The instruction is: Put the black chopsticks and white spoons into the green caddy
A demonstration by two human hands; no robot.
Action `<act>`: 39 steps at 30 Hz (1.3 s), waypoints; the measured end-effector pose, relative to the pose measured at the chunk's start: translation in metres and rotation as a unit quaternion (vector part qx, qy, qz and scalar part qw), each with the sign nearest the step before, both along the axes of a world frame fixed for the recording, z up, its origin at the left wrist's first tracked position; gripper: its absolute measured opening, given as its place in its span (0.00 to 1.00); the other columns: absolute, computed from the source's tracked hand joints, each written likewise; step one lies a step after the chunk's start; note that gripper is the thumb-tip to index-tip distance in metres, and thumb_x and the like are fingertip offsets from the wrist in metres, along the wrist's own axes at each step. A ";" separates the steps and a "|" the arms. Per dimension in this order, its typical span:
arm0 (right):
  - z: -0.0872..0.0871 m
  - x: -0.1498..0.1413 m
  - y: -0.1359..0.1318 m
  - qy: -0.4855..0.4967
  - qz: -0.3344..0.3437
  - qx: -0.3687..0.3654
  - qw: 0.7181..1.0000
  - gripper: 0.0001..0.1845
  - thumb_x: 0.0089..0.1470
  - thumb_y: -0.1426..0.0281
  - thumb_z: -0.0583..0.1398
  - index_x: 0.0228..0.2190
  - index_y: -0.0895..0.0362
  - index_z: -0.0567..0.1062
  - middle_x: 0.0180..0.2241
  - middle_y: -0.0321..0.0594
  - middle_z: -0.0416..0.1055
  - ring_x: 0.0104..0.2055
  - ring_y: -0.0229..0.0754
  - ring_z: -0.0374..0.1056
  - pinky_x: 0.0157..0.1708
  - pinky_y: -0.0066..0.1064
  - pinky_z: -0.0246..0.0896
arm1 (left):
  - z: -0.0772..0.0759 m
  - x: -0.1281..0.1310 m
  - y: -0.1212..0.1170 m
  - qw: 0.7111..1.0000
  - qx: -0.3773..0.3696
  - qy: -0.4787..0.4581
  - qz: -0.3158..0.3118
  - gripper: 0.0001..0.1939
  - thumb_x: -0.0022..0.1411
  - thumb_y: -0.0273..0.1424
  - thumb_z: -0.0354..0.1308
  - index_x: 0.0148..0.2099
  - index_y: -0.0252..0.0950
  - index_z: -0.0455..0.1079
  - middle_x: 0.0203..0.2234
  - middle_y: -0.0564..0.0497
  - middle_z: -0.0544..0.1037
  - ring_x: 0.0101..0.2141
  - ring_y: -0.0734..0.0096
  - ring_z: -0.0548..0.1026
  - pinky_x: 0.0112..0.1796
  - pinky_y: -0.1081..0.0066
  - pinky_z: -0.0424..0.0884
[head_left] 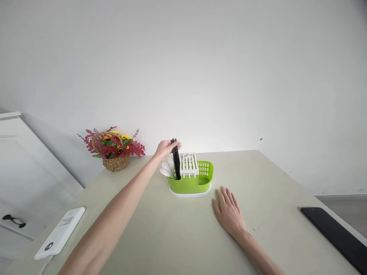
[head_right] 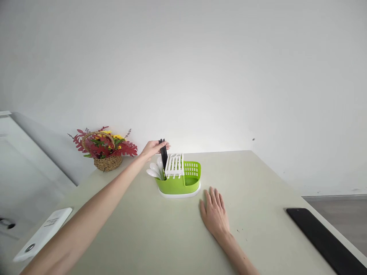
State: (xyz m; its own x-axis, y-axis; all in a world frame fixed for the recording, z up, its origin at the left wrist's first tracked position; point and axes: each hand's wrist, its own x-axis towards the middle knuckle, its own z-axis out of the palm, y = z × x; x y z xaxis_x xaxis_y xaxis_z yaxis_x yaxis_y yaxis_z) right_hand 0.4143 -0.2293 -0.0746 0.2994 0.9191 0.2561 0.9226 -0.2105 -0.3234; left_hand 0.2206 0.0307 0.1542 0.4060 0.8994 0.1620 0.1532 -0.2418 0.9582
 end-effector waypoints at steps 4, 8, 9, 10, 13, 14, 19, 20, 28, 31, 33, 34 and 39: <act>-0.001 0.000 0.000 -0.002 -0.003 -0.004 1.000 0.35 0.70 0.57 0.44 0.67 0.65 0.63 0.73 0.52 0.50 0.76 0.53 0.40 0.73 0.47 0.34 | 0.030 -0.011 0.008 0.999 0.014 -0.040 0.031 0.24 0.55 0.46 0.73 0.44 0.31 0.79 0.41 0.36 0.85 0.45 0.54 0.84 0.50 0.58 0.79; -0.002 0.000 0.000 -0.003 -0.003 -0.007 1.000 0.35 0.70 0.58 0.43 0.68 0.65 0.63 0.73 0.51 0.50 0.76 0.52 0.39 0.73 0.46 0.34 | 0.072 -0.039 0.022 0.989 0.015 -0.138 0.056 0.16 0.62 0.37 0.70 0.44 0.29 0.77 0.43 0.36 0.85 0.45 0.56 0.84 0.52 0.57 0.78; -0.002 0.000 0.000 -0.005 -0.003 -0.008 1.000 0.35 0.70 0.57 0.43 0.68 0.65 0.63 0.73 0.50 0.51 0.76 0.52 0.39 0.73 0.46 0.34 | 0.083 -0.049 0.026 0.984 0.011 -0.163 0.068 0.14 0.63 0.35 0.70 0.44 0.28 0.77 0.43 0.36 0.85 0.45 0.57 0.84 0.53 0.57 0.78; -0.002 0.000 0.000 -0.006 -0.004 -0.007 1.000 0.35 0.70 0.57 0.43 0.68 0.64 0.63 0.73 0.50 0.51 0.76 0.52 0.39 0.73 0.46 0.35 | 0.092 -0.061 0.030 0.979 0.004 -0.185 0.082 0.13 0.64 0.33 0.69 0.44 0.28 0.76 0.43 0.36 0.85 0.45 0.57 0.84 0.53 0.57 0.78; -0.002 0.000 -0.001 -0.010 -0.004 -0.006 1.000 0.35 0.70 0.57 0.43 0.68 0.64 0.63 0.73 0.51 0.51 0.76 0.53 0.40 0.73 0.47 0.35 | 0.110 -0.099 0.041 0.968 -0.031 -0.221 0.115 0.09 0.66 0.30 0.67 0.46 0.30 0.76 0.44 0.38 0.84 0.47 0.60 0.84 0.54 0.60 0.78; -0.002 0.000 -0.002 -0.012 -0.002 -0.006 1.000 0.35 0.70 0.57 0.42 0.68 0.65 0.63 0.73 0.51 0.51 0.76 0.53 0.40 0.73 0.47 0.35 | 0.111 -0.113 0.044 0.966 -0.049 -0.220 0.129 0.08 0.67 0.29 0.66 0.47 0.31 0.75 0.44 0.39 0.84 0.47 0.61 0.84 0.54 0.62 0.78; -0.003 0.001 -0.003 -0.018 0.001 -0.007 1.000 0.35 0.70 0.58 0.43 0.67 0.65 0.63 0.72 0.52 0.51 0.76 0.54 0.41 0.73 0.47 0.35 | 0.089 -0.181 0.047 0.976 -0.135 -0.098 0.142 0.10 0.66 0.29 0.66 0.48 0.32 0.76 0.43 0.38 0.84 0.45 0.60 0.84 0.50 0.65 0.80; -0.004 0.001 -0.003 -0.020 0.001 -0.007 1.000 0.35 0.70 0.58 0.43 0.67 0.65 0.64 0.72 0.52 0.51 0.76 0.54 0.41 0.73 0.47 0.35 | 0.079 -0.193 0.046 0.978 -0.160 -0.048 0.121 0.11 0.64 0.30 0.68 0.47 0.32 0.76 0.44 0.38 0.84 0.45 0.60 0.84 0.50 0.66 0.80; -0.004 0.002 -0.006 -0.018 0.001 -0.009 1.000 0.35 0.70 0.56 0.42 0.67 0.63 0.64 0.73 0.50 0.52 0.76 0.53 0.41 0.73 0.47 0.36 | 0.004 -0.241 0.020 0.916 -0.318 0.244 -0.016 0.29 0.36 0.42 0.82 0.39 0.32 0.80 0.45 0.35 0.84 0.47 0.49 0.83 0.50 0.64 0.79; -0.005 0.002 -0.007 -0.018 0.000 -0.013 1.000 0.36 0.69 0.56 0.41 0.67 0.63 0.64 0.73 0.49 0.52 0.76 0.52 0.41 0.73 0.46 0.36 | -0.015 -0.245 0.012 0.884 -0.337 0.319 -0.055 0.31 0.33 0.46 0.82 0.37 0.33 0.80 0.42 0.37 0.85 0.45 0.50 0.84 0.49 0.65 0.78; -0.005 0.002 -0.007 -0.018 0.000 -0.016 1.000 0.37 0.69 0.56 0.41 0.67 0.63 0.64 0.73 0.49 0.52 0.76 0.52 0.41 0.73 0.46 0.35 | -0.026 -0.247 0.010 0.868 -0.345 0.351 -0.070 0.32 0.31 0.48 0.81 0.36 0.34 0.79 0.40 0.38 0.86 0.45 0.50 0.84 0.49 0.63 0.78; -0.005 0.003 -0.008 -0.019 0.000 -0.017 1.000 0.37 0.69 0.55 0.40 0.67 0.63 0.64 0.73 0.49 0.51 0.76 0.52 0.41 0.73 0.46 0.35 | -0.031 -0.248 0.009 0.861 -0.348 0.362 -0.076 0.33 0.30 0.49 0.81 0.36 0.35 0.79 0.39 0.38 0.86 0.44 0.50 0.84 0.49 0.62 0.78; -0.006 0.003 -0.008 -0.028 -0.003 -0.018 0.999 0.37 0.69 0.55 0.40 0.68 0.62 0.63 0.73 0.48 0.51 0.76 0.51 0.41 0.73 0.46 0.36 | -0.050 -0.249 0.007 0.843 -0.360 0.389 -0.097 0.34 0.26 0.51 0.81 0.34 0.36 0.78 0.38 0.37 0.86 0.44 0.47 0.84 0.49 0.58 0.78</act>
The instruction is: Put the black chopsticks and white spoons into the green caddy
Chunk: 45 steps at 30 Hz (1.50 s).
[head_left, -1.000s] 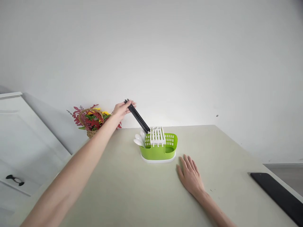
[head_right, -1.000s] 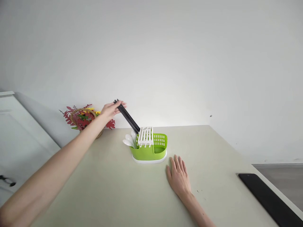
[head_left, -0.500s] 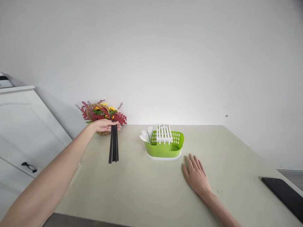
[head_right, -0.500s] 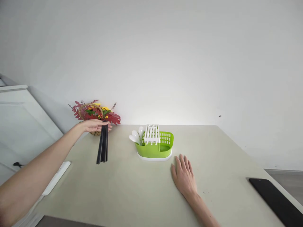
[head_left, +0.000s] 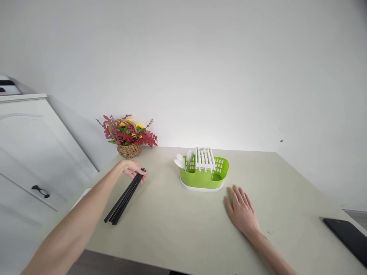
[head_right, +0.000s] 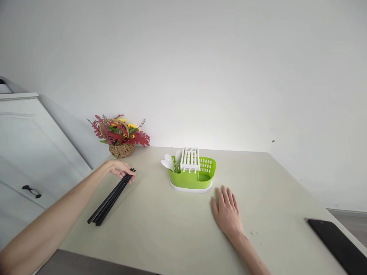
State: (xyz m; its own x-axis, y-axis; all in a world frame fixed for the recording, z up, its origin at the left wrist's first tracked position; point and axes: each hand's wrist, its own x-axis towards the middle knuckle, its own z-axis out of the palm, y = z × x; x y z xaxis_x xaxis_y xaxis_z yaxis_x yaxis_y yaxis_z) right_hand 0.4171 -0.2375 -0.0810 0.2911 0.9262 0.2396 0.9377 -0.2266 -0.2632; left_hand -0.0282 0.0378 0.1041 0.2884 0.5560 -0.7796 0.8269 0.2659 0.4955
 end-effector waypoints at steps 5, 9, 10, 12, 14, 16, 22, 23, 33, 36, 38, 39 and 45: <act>-0.003 0.001 0.000 -0.006 0.002 0.007 1.000 0.36 0.69 0.55 0.40 0.67 0.62 0.63 0.73 0.48 0.52 0.76 0.52 0.42 0.73 0.46 0.36 | -0.010 0.001 -0.002 1.000 -0.002 0.010 0.023 0.29 0.26 0.46 0.82 0.29 0.37 0.76 0.36 0.34 0.85 0.41 0.40 0.84 0.43 0.50 0.80; -0.004 0.002 0.000 -0.003 0.004 0.010 1.000 0.36 0.69 0.55 0.41 0.67 0.62 0.63 0.73 0.48 0.52 0.76 0.52 0.41 0.73 0.46 0.36 | -0.014 0.001 0.004 0.998 0.010 0.036 0.045 0.26 0.24 0.39 0.82 0.26 0.38 0.74 0.29 0.33 0.84 0.37 0.37 0.84 0.39 0.47 0.80; -0.004 0.002 0.000 -0.002 0.004 0.009 1.000 0.36 0.69 0.55 0.41 0.67 0.62 0.63 0.73 0.48 0.52 0.76 0.52 0.41 0.73 0.46 0.36 | -0.015 0.002 0.006 0.998 0.015 0.045 0.049 0.25 0.24 0.37 0.82 0.26 0.38 0.74 0.27 0.34 0.84 0.35 0.36 0.84 0.37 0.47 0.80; -0.003 0.002 0.000 0.000 0.005 0.006 1.000 0.36 0.69 0.56 0.41 0.67 0.62 0.63 0.73 0.48 0.51 0.76 0.52 0.41 0.73 0.47 0.36 | -0.016 0.002 0.010 0.996 0.027 0.063 0.059 0.23 0.26 0.34 0.82 0.24 0.38 0.73 0.23 0.37 0.82 0.31 0.37 0.84 0.33 0.46 0.80; -0.003 0.002 -0.001 0.003 0.003 0.003 1.000 0.36 0.69 0.55 0.41 0.67 0.61 0.63 0.73 0.48 0.51 0.76 0.52 0.41 0.73 0.47 0.36 | -0.017 0.003 0.013 0.994 0.042 0.075 0.070 0.21 0.31 0.33 0.81 0.23 0.37 0.72 0.18 0.40 0.80 0.28 0.39 0.83 0.31 0.47 0.80; -0.002 0.001 -0.001 0.003 0.002 0.001 1.000 0.36 0.69 0.55 0.41 0.67 0.61 0.63 0.73 0.47 0.52 0.76 0.51 0.41 0.73 0.46 0.36 | -0.018 0.003 0.016 0.991 0.061 0.083 0.084 0.19 0.37 0.33 0.79 0.22 0.36 0.70 0.15 0.42 0.77 0.26 0.41 0.82 0.29 0.50 0.80; -0.003 0.001 -0.001 -0.004 0.003 0.008 1.000 0.36 0.69 0.55 0.40 0.67 0.62 0.64 0.72 0.48 0.53 0.75 0.52 0.42 0.73 0.46 0.36 | -0.017 0.005 0.023 0.981 0.114 0.118 0.100 0.22 0.40 0.40 0.79 0.22 0.36 0.69 0.14 0.44 0.76 0.28 0.46 0.83 0.32 0.57 0.81; -0.004 0.002 -0.001 -0.003 0.003 0.009 1.000 0.36 0.69 0.55 0.40 0.67 0.61 0.64 0.72 0.48 0.53 0.75 0.52 0.43 0.73 0.46 0.37 | -0.015 0.006 0.024 0.979 0.128 0.122 0.103 0.23 0.39 0.42 0.79 0.23 0.36 0.69 0.15 0.43 0.77 0.31 0.45 0.83 0.34 0.56 0.81; -0.002 0.000 -0.001 -0.012 0.008 0.007 1.000 0.35 0.69 0.57 0.41 0.67 0.62 0.64 0.72 0.48 0.53 0.75 0.54 0.43 0.73 0.46 0.37 | 0.007 0.036 0.028 0.879 0.453 0.089 0.118 0.33 0.40 0.47 0.75 0.46 0.35 0.77 0.65 0.27 0.67 0.71 0.27 0.26 0.64 0.29 0.33; -0.001 -0.001 -0.001 -0.016 0.009 0.005 1.000 0.35 0.70 0.58 0.41 0.68 0.62 0.63 0.72 0.48 0.53 0.75 0.54 0.42 0.72 0.46 0.37 | 0.016 0.065 0.016 0.805 0.589 0.073 0.015 0.36 0.52 0.49 0.68 0.57 0.32 0.73 0.71 0.30 0.56 0.72 0.32 0.25 0.66 0.35 0.29; 0.001 -0.001 -0.001 -0.018 0.008 0.004 1.000 0.35 0.70 0.58 0.41 0.68 0.62 0.64 0.72 0.49 0.53 0.75 0.54 0.42 0.72 0.47 0.37 | 0.021 0.091 0.005 0.773 0.629 0.053 -0.062 0.33 0.62 0.49 0.61 0.62 0.34 0.69 0.71 0.35 0.57 0.73 0.40 0.35 0.69 0.43 0.34; 0.002 -0.001 -0.001 -0.019 0.008 0.003 1.000 0.35 0.70 0.59 0.41 0.68 0.62 0.64 0.72 0.49 0.53 0.75 0.54 0.42 0.72 0.47 0.37 | 0.023 0.105 -0.002 0.762 0.640 0.028 -0.096 0.31 0.66 0.48 0.56 0.64 0.35 0.68 0.71 0.37 0.59 0.74 0.45 0.41 0.70 0.48 0.38; 0.006 -0.002 0.000 -0.014 0.005 0.002 1.000 0.34 0.70 0.59 0.42 0.68 0.62 0.64 0.72 0.49 0.53 0.75 0.55 0.42 0.72 0.47 0.37 | 0.037 0.177 -0.048 0.677 0.679 -0.154 -0.241 0.25 0.74 0.43 0.48 0.67 0.37 0.63 0.65 0.41 0.67 0.66 0.59 0.65 0.66 0.60 0.58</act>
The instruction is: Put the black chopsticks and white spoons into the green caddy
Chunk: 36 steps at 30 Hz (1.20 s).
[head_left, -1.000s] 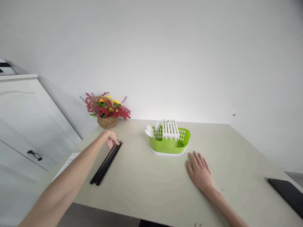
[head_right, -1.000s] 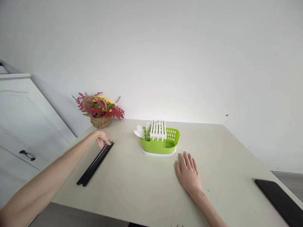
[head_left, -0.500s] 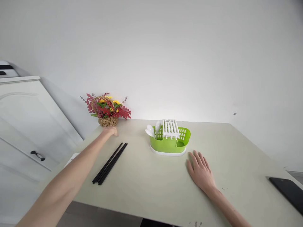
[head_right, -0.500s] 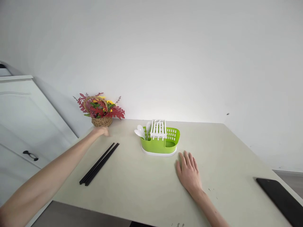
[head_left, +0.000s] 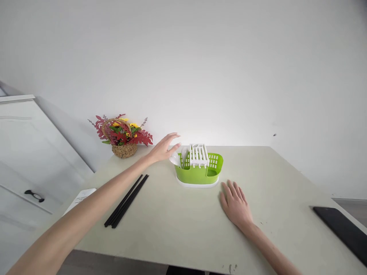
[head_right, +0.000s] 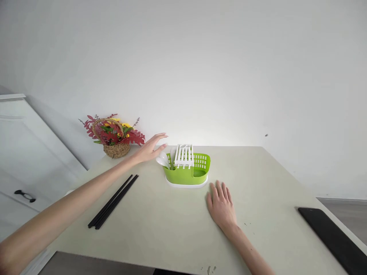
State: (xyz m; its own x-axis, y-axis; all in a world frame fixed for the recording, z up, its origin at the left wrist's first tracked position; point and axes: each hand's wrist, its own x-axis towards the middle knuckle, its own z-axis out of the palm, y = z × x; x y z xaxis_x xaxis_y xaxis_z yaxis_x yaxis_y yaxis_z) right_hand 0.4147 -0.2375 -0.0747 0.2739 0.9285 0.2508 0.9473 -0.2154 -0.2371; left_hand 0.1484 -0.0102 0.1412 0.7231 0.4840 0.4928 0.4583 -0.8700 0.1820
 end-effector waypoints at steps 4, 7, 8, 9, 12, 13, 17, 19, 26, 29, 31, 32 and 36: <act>0.002 0.000 0.001 0.009 -0.001 -0.006 1.000 0.34 0.70 0.59 0.42 0.68 0.61 0.63 0.73 0.47 0.51 0.76 0.53 0.41 0.72 0.47 0.38 | 0.001 0.023 -0.018 0.993 0.048 0.088 -0.060 0.28 0.68 0.38 0.59 0.67 0.39 0.63 0.62 0.41 0.71 0.62 0.55 0.69 0.63 0.58 0.63; 0.003 0.000 0.001 0.009 -0.004 -0.010 1.000 0.34 0.70 0.59 0.42 0.68 0.60 0.64 0.73 0.47 0.52 0.76 0.52 0.41 0.72 0.47 0.38 | -0.003 0.030 -0.020 0.987 0.076 0.132 -0.051 0.32 0.63 0.34 0.61 0.68 0.40 0.61 0.58 0.40 0.75 0.58 0.53 0.73 0.58 0.57 0.67; 0.004 0.000 0.001 0.008 -0.005 -0.010 1.000 0.34 0.70 0.59 0.42 0.68 0.61 0.64 0.73 0.47 0.52 0.76 0.53 0.41 0.72 0.47 0.38 | -0.005 0.030 -0.020 0.986 0.079 0.144 -0.041 0.33 0.63 0.34 0.62 0.68 0.40 0.61 0.55 0.40 0.77 0.55 0.52 0.75 0.56 0.57 0.69; 0.004 0.000 0.001 0.008 -0.005 -0.009 1.000 0.34 0.70 0.59 0.42 0.68 0.61 0.64 0.73 0.47 0.52 0.76 0.53 0.41 0.72 0.47 0.38 | -0.007 0.030 -0.019 0.985 0.077 0.154 -0.030 0.32 0.63 0.34 0.61 0.67 0.39 0.61 0.51 0.41 0.78 0.52 0.52 0.77 0.53 0.58 0.71; 0.006 0.000 0.001 0.006 -0.003 -0.009 1.000 0.34 0.70 0.60 0.42 0.68 0.62 0.64 0.72 0.48 0.52 0.76 0.54 0.41 0.73 0.46 0.37 | -0.012 0.026 -0.017 0.984 0.065 0.167 -0.006 0.27 0.63 0.35 0.60 0.64 0.38 0.65 0.48 0.41 0.80 0.49 0.51 0.78 0.50 0.58 0.72; 0.006 0.000 0.001 0.005 -0.002 -0.009 1.000 0.34 0.70 0.60 0.42 0.68 0.62 0.64 0.72 0.48 0.52 0.76 0.54 0.41 0.73 0.46 0.37 | -0.013 0.025 -0.017 0.984 0.061 0.166 -0.005 0.26 0.63 0.34 0.60 0.63 0.38 0.65 0.50 0.41 0.79 0.51 0.51 0.77 0.50 0.58 0.72; 0.007 0.000 0.000 0.002 -0.002 -0.009 1.000 0.33 0.70 0.60 0.42 0.67 0.62 0.64 0.72 0.48 0.53 0.75 0.54 0.42 0.73 0.46 0.37 | -0.016 0.021 -0.019 0.988 0.057 0.141 -0.004 0.28 0.61 0.33 0.61 0.63 0.38 0.64 0.55 0.40 0.75 0.54 0.51 0.75 0.52 0.57 0.72; 0.006 0.000 0.000 -0.001 -0.001 -0.008 1.000 0.33 0.70 0.60 0.42 0.67 0.62 0.64 0.72 0.48 0.53 0.75 0.54 0.42 0.73 0.46 0.37 | -0.018 0.023 -0.020 0.990 0.054 0.128 -0.012 0.30 0.61 0.33 0.61 0.64 0.38 0.63 0.57 0.40 0.73 0.55 0.52 0.74 0.53 0.57 0.72; 0.005 0.000 0.000 -0.001 -0.003 0.000 1.000 0.33 0.70 0.61 0.42 0.67 0.62 0.65 0.72 0.49 0.54 0.75 0.55 0.43 0.72 0.47 0.38 | -0.024 0.030 -0.020 0.986 0.078 0.143 -0.020 0.25 0.62 0.30 0.60 0.61 0.35 0.66 0.58 0.38 0.71 0.55 0.51 0.74 0.55 0.56 0.70; 0.003 0.000 0.000 -0.002 0.000 0.010 1.000 0.32 0.70 0.61 0.43 0.67 0.62 0.65 0.72 0.49 0.54 0.75 0.55 0.43 0.72 0.47 0.39 | -0.023 0.026 -0.020 0.984 0.100 0.150 -0.006 0.21 0.64 0.31 0.59 0.58 0.35 0.69 0.53 0.38 0.71 0.49 0.53 0.75 0.49 0.58 0.73; 0.001 0.001 0.000 -0.004 0.002 0.017 1.000 0.32 0.70 0.61 0.43 0.66 0.62 0.65 0.72 0.49 0.54 0.75 0.55 0.44 0.72 0.47 0.40 | -0.021 0.024 -0.021 0.981 0.106 0.162 0.006 0.19 0.65 0.33 0.57 0.57 0.34 0.70 0.50 0.39 0.71 0.45 0.56 0.76 0.47 0.59 0.73; 0.001 0.001 0.000 -0.003 0.002 0.021 1.000 0.32 0.70 0.61 0.43 0.66 0.62 0.65 0.72 0.49 0.54 0.75 0.55 0.44 0.72 0.47 0.40 | -0.020 0.023 -0.021 0.980 0.108 0.169 0.010 0.18 0.66 0.34 0.57 0.56 0.34 0.72 0.48 0.40 0.72 0.43 0.57 0.76 0.46 0.60 0.73; 0.000 0.001 0.000 0.003 0.004 0.027 1.000 0.31 0.70 0.61 0.45 0.66 0.62 0.66 0.71 0.50 0.55 0.75 0.55 0.44 0.72 0.48 0.40 | -0.019 0.024 -0.025 0.974 0.103 0.204 0.009 0.12 0.65 0.36 0.57 0.46 0.36 0.77 0.41 0.44 0.75 0.41 0.58 0.77 0.47 0.60 0.73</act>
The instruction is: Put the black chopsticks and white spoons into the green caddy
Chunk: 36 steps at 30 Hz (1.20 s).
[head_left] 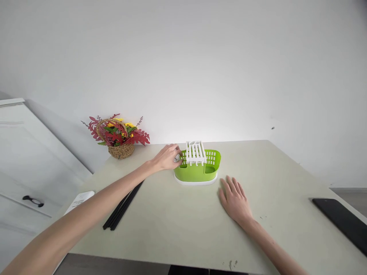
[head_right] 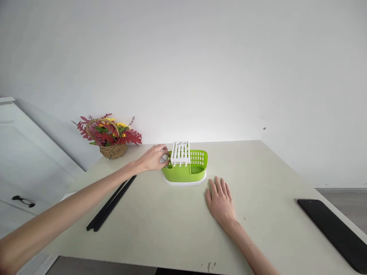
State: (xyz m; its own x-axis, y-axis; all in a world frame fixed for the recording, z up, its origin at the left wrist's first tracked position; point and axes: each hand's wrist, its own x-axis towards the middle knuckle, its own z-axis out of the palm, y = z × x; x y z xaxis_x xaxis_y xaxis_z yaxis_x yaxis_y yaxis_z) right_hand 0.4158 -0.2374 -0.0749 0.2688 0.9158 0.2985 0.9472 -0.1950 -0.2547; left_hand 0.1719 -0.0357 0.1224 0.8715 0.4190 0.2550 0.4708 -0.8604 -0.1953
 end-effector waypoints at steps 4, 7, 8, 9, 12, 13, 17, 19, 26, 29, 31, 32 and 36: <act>0.001 0.000 0.000 0.003 0.000 0.000 1.000 0.31 0.70 0.61 0.45 0.66 0.62 0.66 0.71 0.50 0.55 0.75 0.55 0.44 0.72 0.48 0.40 | 0.003 0.002 -0.005 1.000 0.001 0.024 0.002 0.14 0.64 0.39 0.58 0.43 0.36 0.78 0.38 0.44 0.78 0.41 0.57 0.77 0.47 0.61 0.73; 0.002 0.000 0.000 0.000 0.000 -0.001 1.000 0.31 0.70 0.61 0.45 0.66 0.62 0.66 0.71 0.50 0.55 0.75 0.55 0.44 0.72 0.48 0.40 | 0.006 -0.001 -0.008 0.999 -0.002 0.033 0.010 0.15 0.65 0.41 0.57 0.43 0.37 0.78 0.39 0.45 0.79 0.41 0.58 0.78 0.42 0.65 0.73; 0.002 0.000 0.000 -0.001 0.000 -0.001 1.000 0.31 0.70 0.61 0.45 0.66 0.62 0.66 0.71 0.50 0.55 0.75 0.55 0.44 0.72 0.48 0.40 | 0.007 -0.002 -0.009 0.999 -0.003 0.033 0.011 0.15 0.65 0.42 0.57 0.44 0.37 0.78 0.39 0.45 0.79 0.42 0.58 0.78 0.40 0.66 0.73; 0.002 0.000 0.000 -0.002 -0.001 -0.002 1.000 0.31 0.70 0.61 0.45 0.66 0.62 0.66 0.71 0.50 0.55 0.75 0.55 0.44 0.72 0.47 0.40 | 0.008 -0.004 -0.010 0.999 -0.005 0.031 0.010 0.16 0.65 0.43 0.58 0.44 0.38 0.78 0.39 0.46 0.79 0.42 0.59 0.78 0.38 0.67 0.73; 0.001 0.000 0.000 -0.002 -0.002 -0.002 1.000 0.31 0.70 0.62 0.45 0.66 0.62 0.66 0.71 0.50 0.55 0.75 0.55 0.45 0.72 0.47 0.40 | 0.008 -0.009 -0.010 1.000 -0.008 0.024 -0.005 0.16 0.65 0.45 0.58 0.43 0.38 0.78 0.40 0.47 0.80 0.41 0.60 0.79 0.39 0.67 0.72; 0.002 0.000 0.000 -0.003 -0.002 -0.003 1.000 0.31 0.70 0.62 0.45 0.66 0.62 0.66 0.71 0.50 0.55 0.75 0.55 0.45 0.72 0.47 0.40 | 0.008 -0.010 -0.010 1.000 -0.009 0.021 -0.012 0.16 0.65 0.45 0.58 0.42 0.38 0.77 0.40 0.48 0.80 0.41 0.61 0.79 0.39 0.67 0.72; 0.003 0.000 0.000 -0.003 -0.002 -0.004 1.000 0.31 0.70 0.62 0.46 0.66 0.63 0.66 0.71 0.51 0.55 0.75 0.56 0.44 0.72 0.47 0.39 | 0.003 -0.015 -0.007 0.999 -0.006 -0.011 -0.038 0.17 0.65 0.45 0.58 0.42 0.38 0.77 0.39 0.48 0.80 0.41 0.62 0.79 0.41 0.67 0.72; 0.003 0.000 -0.001 -0.001 -0.002 -0.004 1.000 0.31 0.70 0.62 0.46 0.67 0.63 0.65 0.71 0.51 0.55 0.75 0.55 0.44 0.72 0.47 0.39 | -0.001 -0.016 -0.005 0.998 -0.001 -0.027 -0.052 0.15 0.64 0.44 0.58 0.42 0.38 0.77 0.38 0.48 0.80 0.40 0.63 0.78 0.41 0.67 0.72; 0.003 0.000 -0.001 -0.012 -0.003 -0.002 1.000 0.31 0.70 0.61 0.44 0.66 0.62 0.66 0.71 0.50 0.55 0.75 0.55 0.45 0.72 0.48 0.41 | -0.008 -0.016 -0.002 0.995 0.027 -0.062 -0.066 0.10 0.63 0.37 0.58 0.39 0.37 0.77 0.34 0.48 0.80 0.36 0.63 0.77 0.40 0.66 0.72; 0.002 0.001 -0.002 -0.016 -0.001 0.003 1.000 0.31 0.70 0.61 0.45 0.66 0.63 0.66 0.71 0.50 0.56 0.74 0.56 0.45 0.72 0.48 0.42 | -0.009 -0.014 -0.002 0.995 0.035 -0.065 -0.070 0.09 0.63 0.35 0.58 0.37 0.37 0.77 0.32 0.48 0.80 0.35 0.64 0.77 0.39 0.66 0.72; 0.001 0.001 -0.001 -0.017 0.000 0.008 1.000 0.31 0.70 0.61 0.45 0.66 0.63 0.66 0.71 0.50 0.56 0.74 0.56 0.45 0.72 0.48 0.42 | -0.010 -0.013 -0.001 0.994 0.042 -0.065 -0.076 0.08 0.63 0.34 0.57 0.36 0.37 0.77 0.31 0.49 0.79 0.34 0.64 0.76 0.39 0.66 0.72; 0.001 0.001 -0.001 -0.017 0.000 0.009 1.000 0.31 0.70 0.61 0.45 0.66 0.63 0.66 0.71 0.51 0.56 0.74 0.56 0.45 0.72 0.48 0.42 | -0.010 -0.012 -0.001 0.994 0.045 -0.065 -0.080 0.08 0.63 0.33 0.57 0.36 0.37 0.77 0.31 0.49 0.79 0.34 0.64 0.76 0.39 0.66 0.72; 0.000 0.001 -0.001 -0.012 0.002 0.012 1.000 0.31 0.70 0.61 0.45 0.66 0.63 0.66 0.71 0.51 0.56 0.75 0.55 0.45 0.72 0.49 0.42 | -0.009 -0.005 -0.004 0.994 0.047 -0.060 -0.083 0.09 0.63 0.32 0.56 0.34 0.37 0.77 0.29 0.49 0.79 0.33 0.65 0.76 0.39 0.67 0.72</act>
State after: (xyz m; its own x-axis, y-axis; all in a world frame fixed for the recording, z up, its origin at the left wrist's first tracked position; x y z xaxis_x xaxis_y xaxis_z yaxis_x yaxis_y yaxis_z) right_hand 0.4170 -0.2385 -0.0749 0.2576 0.9094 0.3265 0.9538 -0.1852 -0.2367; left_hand 0.1667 -0.0395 0.1136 0.8874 0.2423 0.3923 0.3493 -0.9086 -0.2289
